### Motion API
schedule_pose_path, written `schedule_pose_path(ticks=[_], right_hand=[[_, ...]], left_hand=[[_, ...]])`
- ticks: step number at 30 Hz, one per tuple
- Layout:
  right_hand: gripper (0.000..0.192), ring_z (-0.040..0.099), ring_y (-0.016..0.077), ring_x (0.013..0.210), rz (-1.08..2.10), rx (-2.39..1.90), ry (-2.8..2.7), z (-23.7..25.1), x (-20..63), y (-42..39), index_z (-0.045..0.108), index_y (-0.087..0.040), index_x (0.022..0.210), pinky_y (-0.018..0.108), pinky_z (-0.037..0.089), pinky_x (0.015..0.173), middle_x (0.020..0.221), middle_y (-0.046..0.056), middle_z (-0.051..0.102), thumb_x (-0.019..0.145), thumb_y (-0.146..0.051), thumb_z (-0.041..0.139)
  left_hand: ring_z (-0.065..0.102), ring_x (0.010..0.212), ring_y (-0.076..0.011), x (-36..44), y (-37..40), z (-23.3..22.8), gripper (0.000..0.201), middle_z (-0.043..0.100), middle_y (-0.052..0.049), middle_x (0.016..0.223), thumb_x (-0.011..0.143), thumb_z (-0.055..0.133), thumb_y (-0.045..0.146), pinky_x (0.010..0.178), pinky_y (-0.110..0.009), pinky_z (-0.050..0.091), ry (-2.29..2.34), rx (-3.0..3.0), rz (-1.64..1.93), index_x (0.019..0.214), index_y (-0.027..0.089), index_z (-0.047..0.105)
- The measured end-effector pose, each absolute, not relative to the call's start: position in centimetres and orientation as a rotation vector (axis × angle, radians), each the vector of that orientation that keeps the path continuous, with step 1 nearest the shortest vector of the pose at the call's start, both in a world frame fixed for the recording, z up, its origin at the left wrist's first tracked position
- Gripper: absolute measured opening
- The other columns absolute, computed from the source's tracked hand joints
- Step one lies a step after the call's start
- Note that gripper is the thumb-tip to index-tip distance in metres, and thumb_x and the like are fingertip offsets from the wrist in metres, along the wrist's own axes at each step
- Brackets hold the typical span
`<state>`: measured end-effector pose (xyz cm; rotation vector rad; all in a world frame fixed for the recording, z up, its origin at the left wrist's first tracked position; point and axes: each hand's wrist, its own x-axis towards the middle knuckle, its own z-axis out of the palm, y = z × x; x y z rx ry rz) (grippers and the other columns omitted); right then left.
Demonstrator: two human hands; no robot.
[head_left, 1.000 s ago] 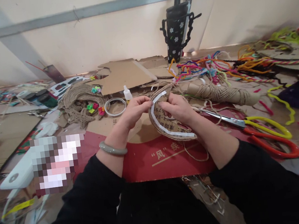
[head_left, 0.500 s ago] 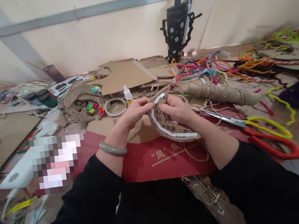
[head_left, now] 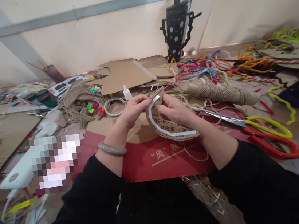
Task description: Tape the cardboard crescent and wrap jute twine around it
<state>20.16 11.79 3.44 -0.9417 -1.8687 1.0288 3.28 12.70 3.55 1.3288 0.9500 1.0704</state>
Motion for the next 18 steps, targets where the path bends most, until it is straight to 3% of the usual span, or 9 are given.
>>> schedule_pose_path(ticks=[9, 15, 18], right_hand=[[0.034, 0.055, 0.0170, 0.081, 0.871, -0.907, -2.017, 3.60, 20.04, 11.75, 0.059, -0.013, 0.107, 0.030, 0.044, 0.075, 0.092, 0.006, 0.062, 0.077, -0.021, 0.045], [0.038, 0.056, 0.0177, 0.081, 0.893, -0.943, -2.024, 3.48, 20.04, 11.71, 0.058, -0.012, 0.111, 0.031, 0.045, 0.075, 0.095, 0.007, 0.064, 0.078, -0.024, 0.045], [0.032, 0.057, 0.0190, 0.084, 0.896, -0.957, -2.042, 3.20, 20.10, 11.81, 0.059, -0.014, 0.104, 0.032, 0.045, 0.078, 0.093, 0.006, 0.064, 0.078, -0.026, 0.046]], left_hand=[[0.045, 0.056, -0.0069, 3.49, 12.56, 3.78, 0.019, 0.055, 0.003, 0.062, 0.064, 0.071, 0.030, 0.057, -0.021, 0.035, 1.017, 1.340, 1.073, 0.069, 0.014, 0.062], [0.043, 0.057, -0.0075, 3.43, 12.52, 3.86, 0.021, 0.053, 0.003, 0.061, 0.065, 0.069, 0.032, 0.059, -0.023, 0.035, 1.030, 1.407, 1.046, 0.066, 0.015, 0.059], [0.042, 0.057, -0.0076, 3.43, 12.49, 3.92, 0.021, 0.051, 0.003, 0.060, 0.065, 0.069, 0.032, 0.059, -0.023, 0.034, 1.034, 1.418, 1.021, 0.064, 0.015, 0.056]])
